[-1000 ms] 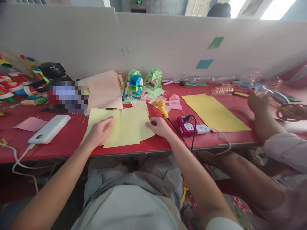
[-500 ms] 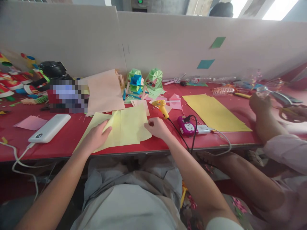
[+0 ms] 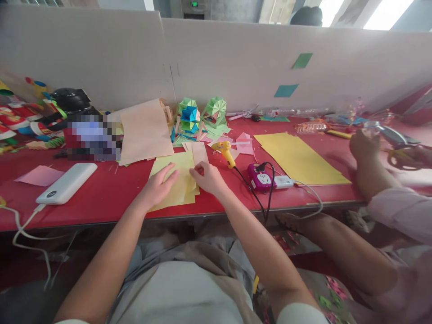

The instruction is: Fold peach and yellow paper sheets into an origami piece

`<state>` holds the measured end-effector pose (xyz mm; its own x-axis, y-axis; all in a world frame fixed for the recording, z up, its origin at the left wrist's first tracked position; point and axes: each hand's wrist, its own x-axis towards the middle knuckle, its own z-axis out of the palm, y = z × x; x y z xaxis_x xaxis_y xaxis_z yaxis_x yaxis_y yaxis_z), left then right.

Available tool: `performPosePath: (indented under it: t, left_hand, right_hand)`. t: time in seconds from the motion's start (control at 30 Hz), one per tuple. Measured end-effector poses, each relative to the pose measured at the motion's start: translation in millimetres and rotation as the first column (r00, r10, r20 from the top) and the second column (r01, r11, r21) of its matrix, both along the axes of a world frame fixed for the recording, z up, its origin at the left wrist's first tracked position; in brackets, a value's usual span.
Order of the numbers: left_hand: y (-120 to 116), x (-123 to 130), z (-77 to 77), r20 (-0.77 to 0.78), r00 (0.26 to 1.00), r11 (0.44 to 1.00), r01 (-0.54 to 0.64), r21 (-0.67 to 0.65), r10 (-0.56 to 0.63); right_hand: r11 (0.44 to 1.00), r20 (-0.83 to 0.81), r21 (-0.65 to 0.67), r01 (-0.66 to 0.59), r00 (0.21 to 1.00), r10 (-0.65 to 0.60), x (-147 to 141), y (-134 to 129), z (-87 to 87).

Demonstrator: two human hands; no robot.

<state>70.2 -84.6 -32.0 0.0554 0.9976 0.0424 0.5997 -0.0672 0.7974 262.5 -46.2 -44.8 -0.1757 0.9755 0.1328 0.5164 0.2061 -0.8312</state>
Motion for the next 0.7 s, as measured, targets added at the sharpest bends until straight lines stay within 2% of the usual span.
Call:
performPosePath:
  t: [0.07, 0.1, 0.17, 0.2, 0.27, 0.37, 0.43, 0.5, 0.57, 0.63, 0.7]
  left_hand:
    - [2, -13, -2.9, 0.090, 0.994, 0.998, -0.055, 0.020, 0.053]
    - [3, -22, -3.7, 0.133, 0.986, 0.993, -0.109, 0.045, 0.103]
    - [5, -41, -4.7, 0.267, 0.944, 0.971, -0.224, 0.081, 0.195]
    - [7, -49, -5.1, 0.361, 0.903, 0.963, -0.268, 0.043, 0.235]
    - [11, -63, -5.7, 0.567, 0.766, 0.948, -0.304, -0.099, 0.304]
    - [16, -73, -5.5, 0.760, 0.551, 0.938, -0.199, -0.282, 0.346]
    - [20, -74, -4.6, 0.801, 0.474, 0.930, -0.150, -0.336, 0.366]
    - [24, -73, -3.8, 0.805, 0.453, 0.922, -0.134, -0.364, 0.383]
    - [29, -71, -3.7, 0.794, 0.468, 0.919, -0.139, -0.368, 0.388]
    - [32, -68, -4.5, 0.772, 0.524, 0.930, -0.138, -0.340, 0.360]
    - [33, -65, -6.3, 0.713, 0.642, 0.952, -0.096, -0.292, 0.283]
  right_hand:
    - [0.999, -0.205, -0.039, 0.013, 0.978, -0.021, 6, 0, -1.9]
    - [0.994, -0.335, -0.106, 0.007, 0.941, -0.042, 10, 0, -2.1]
    - [0.971, -0.562, -0.239, -0.019, 0.818, -0.123, 16, -1, -1.2]
    - [0.957, -0.642, -0.285, -0.050, 0.751, -0.152, 18, -1, -0.3]
    - [0.917, -0.740, -0.372, -0.145, 0.642, -0.199, 21, -1, 1.7]
    - [0.871, -0.795, -0.436, -0.226, 0.550, -0.255, 19, 2, 2.2]
    - [0.854, -0.810, -0.452, -0.259, 0.520, -0.271, 17, 4, 1.2]
    - [0.839, -0.815, -0.466, -0.279, 0.504, -0.285, 16, 6, 0.9]
    - [0.833, -0.810, -0.478, -0.279, 0.507, -0.295, 14, 6, 2.2]
    - [0.837, -0.779, -0.489, -0.247, 0.555, -0.292, 12, 5, 4.3]
    - [0.859, -0.720, -0.473, -0.194, 0.648, -0.250, 9, 2, 5.3]
